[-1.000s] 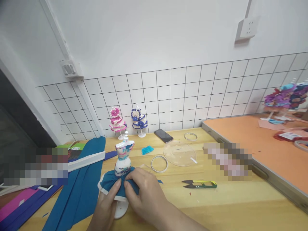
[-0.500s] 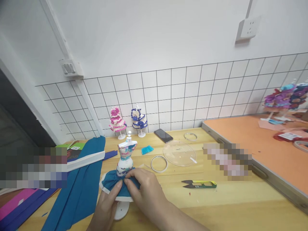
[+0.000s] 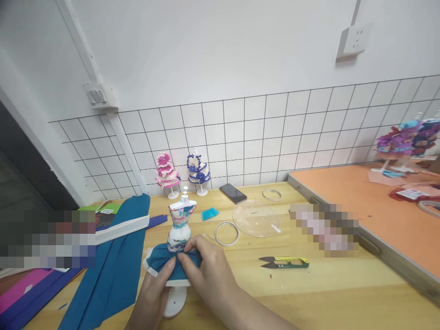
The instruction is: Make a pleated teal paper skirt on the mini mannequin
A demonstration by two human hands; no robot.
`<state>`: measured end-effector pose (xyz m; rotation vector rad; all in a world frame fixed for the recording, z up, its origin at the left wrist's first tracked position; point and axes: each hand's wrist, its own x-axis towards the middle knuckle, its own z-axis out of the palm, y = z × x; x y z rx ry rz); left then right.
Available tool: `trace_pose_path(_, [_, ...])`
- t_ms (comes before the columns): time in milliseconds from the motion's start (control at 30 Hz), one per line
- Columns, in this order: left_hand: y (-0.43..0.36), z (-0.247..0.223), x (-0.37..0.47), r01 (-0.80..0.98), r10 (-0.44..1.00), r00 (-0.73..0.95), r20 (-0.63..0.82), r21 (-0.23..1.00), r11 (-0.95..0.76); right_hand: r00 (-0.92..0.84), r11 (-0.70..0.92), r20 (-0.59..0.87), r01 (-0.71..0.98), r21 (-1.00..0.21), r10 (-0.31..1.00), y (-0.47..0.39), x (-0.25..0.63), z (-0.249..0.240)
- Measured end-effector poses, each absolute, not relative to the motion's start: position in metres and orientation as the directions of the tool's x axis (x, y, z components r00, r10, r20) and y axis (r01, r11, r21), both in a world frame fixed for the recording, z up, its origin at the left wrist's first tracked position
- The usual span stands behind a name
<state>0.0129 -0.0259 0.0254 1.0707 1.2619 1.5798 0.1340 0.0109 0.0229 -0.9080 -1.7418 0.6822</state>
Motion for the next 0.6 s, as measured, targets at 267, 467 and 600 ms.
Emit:
trace_pose_path(267, [-0.021,0.013,0.016,-0.224,0.949,-0.314,0.043,0.968,-0.117,-0.193,0.479,0.443,0.229,-0.847,0.876,0.013,0.133,0.021])
trace_pose_path(467, [-0.02,0.012,0.014,-0.235,0.949,-0.315,0.016,0.967,-0.094,-0.172,0.443,0.412,0.226,-0.867,0.895,0.013,0.132,0.023])
trace_pose_path(600, [-0.018,0.008,0.013,-0.243,0.937,-0.35,-0.015,0.967,-0.076,-0.181,0.439,0.405,0.235,-0.867,0.896,0.014,0.133,0.022])
